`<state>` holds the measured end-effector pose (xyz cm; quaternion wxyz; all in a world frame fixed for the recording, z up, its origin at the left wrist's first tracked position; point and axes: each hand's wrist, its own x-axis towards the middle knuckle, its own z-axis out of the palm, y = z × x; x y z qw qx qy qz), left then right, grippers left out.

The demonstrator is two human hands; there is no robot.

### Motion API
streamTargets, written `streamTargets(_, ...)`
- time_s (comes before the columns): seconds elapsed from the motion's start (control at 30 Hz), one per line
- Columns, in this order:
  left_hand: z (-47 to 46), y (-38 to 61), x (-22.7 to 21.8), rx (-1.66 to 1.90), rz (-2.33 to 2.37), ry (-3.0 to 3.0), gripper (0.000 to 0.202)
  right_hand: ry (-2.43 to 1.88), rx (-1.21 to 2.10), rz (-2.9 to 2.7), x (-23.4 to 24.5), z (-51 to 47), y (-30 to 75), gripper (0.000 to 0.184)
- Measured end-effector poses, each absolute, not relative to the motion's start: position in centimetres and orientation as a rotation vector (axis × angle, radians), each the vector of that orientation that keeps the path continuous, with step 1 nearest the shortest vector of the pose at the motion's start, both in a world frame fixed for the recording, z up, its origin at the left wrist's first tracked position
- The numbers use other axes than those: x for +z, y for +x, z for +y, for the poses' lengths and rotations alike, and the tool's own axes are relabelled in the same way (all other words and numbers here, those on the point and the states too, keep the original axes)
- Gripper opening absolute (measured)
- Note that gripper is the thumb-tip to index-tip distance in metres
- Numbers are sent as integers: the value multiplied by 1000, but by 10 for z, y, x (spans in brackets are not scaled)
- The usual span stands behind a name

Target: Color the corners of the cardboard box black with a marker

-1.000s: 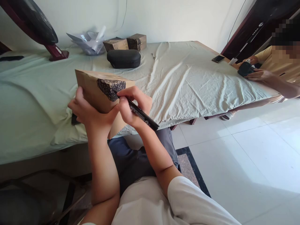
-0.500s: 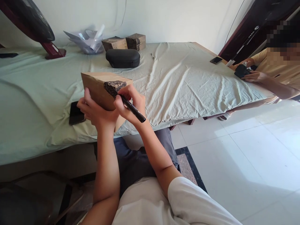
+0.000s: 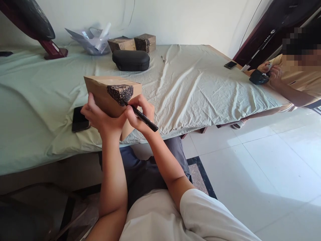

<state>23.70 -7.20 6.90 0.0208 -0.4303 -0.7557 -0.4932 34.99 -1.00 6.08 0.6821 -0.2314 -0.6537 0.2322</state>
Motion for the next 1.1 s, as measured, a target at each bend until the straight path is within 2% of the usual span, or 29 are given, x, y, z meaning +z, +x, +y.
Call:
streamTargets(0.17, -68, 234, 66, -1543, -2327, -1286, 125, -410, 647, -1415, 63, -15, 347, 10)
streamTargets(0.3, -63, 232, 63, -1534, -2322, -1235, 134, -447, 878, -1311, 68, -18, 346, 22)
streamTargets(0.47, -65, 230, 64, -1537, -2328, -1256, 133, -380, 1193, -1092, 68, -14, 342, 34)
streamTargets(0.63, -66, 229, 65, -1562, -2284, -1248, 132, -314, 1287, -1032, 67, -13, 339, 26)
streamTargets(1.0, -67, 223, 63, -1525, -2250, -1314, 125, -283, 1460, -889, 63, -2, 334, 28)
streamTargets(1.1, -66, 220, 63, -1516, -2225, -1356, 124, -306, 1438, -916, 61, 1, 332, 35)
